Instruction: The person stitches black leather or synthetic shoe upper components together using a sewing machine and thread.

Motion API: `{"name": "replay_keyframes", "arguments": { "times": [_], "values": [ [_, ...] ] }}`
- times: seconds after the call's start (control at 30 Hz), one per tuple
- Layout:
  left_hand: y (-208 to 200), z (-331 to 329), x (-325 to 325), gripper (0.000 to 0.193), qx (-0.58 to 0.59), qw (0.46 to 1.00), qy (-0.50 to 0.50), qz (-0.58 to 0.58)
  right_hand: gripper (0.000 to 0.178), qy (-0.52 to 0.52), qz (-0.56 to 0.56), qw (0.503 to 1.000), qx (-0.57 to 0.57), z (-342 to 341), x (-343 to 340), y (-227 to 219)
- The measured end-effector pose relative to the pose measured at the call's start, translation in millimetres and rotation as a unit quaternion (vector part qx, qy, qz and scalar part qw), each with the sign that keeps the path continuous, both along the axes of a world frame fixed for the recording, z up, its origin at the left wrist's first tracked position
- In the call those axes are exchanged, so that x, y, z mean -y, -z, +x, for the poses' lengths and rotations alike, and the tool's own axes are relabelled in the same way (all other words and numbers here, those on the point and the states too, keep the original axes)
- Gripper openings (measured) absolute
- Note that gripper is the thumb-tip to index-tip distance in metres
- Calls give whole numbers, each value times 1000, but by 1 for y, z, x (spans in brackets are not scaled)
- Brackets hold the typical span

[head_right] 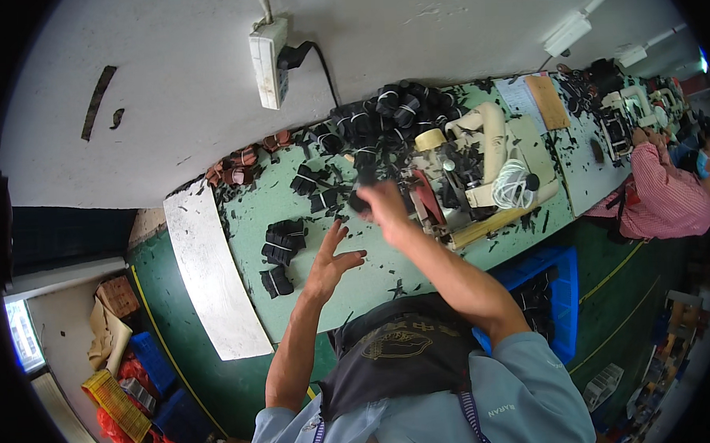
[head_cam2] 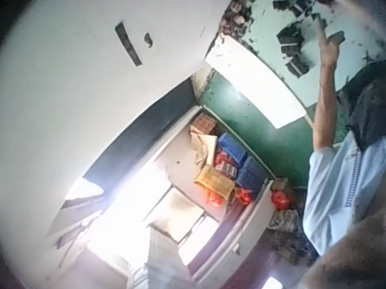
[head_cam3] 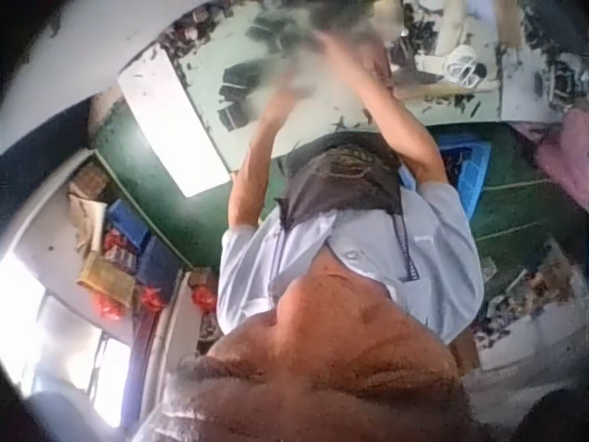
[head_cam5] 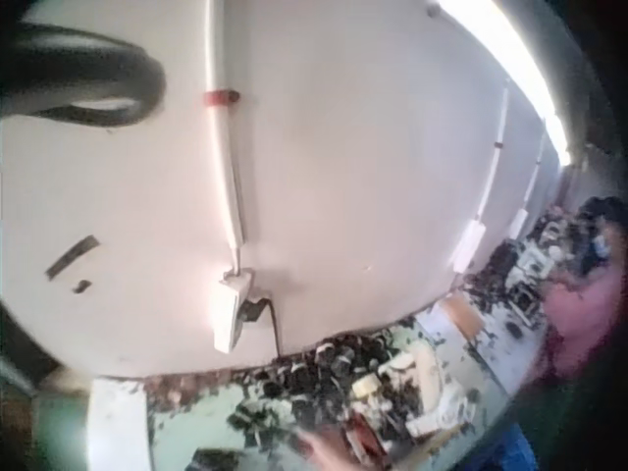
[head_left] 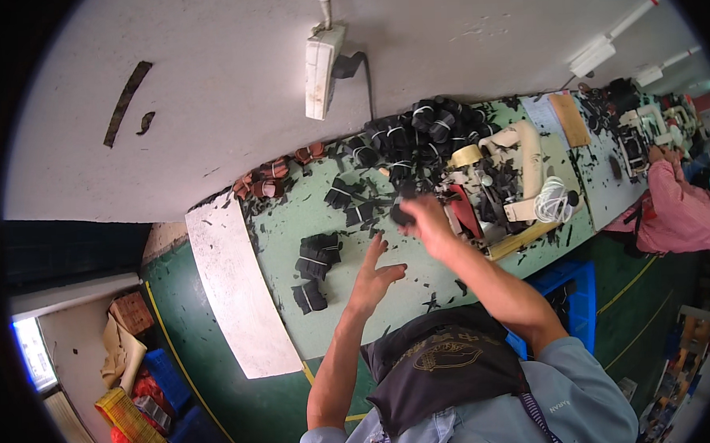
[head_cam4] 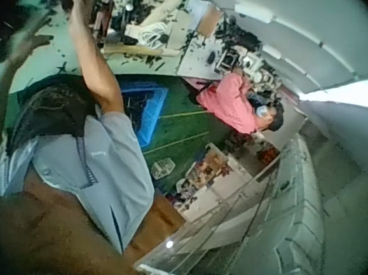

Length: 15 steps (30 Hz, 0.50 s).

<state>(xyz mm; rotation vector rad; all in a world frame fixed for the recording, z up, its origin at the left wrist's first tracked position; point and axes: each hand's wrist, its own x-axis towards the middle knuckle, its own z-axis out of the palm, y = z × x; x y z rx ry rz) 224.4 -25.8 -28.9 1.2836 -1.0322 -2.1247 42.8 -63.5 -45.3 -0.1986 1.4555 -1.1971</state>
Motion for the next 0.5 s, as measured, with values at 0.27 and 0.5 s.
{"name": "replay_keyframes", "arguments": {
  "times": [0.27,0.5],
  "values": [
    [26,70,-21,48,251,961,-3,-118,38,63,-75,872,-480,-93,137,60],
    [26,116,-25,46,440,877,-34,-192,51,-115,-40,850,-513,-83,136,41]
  ]
}}
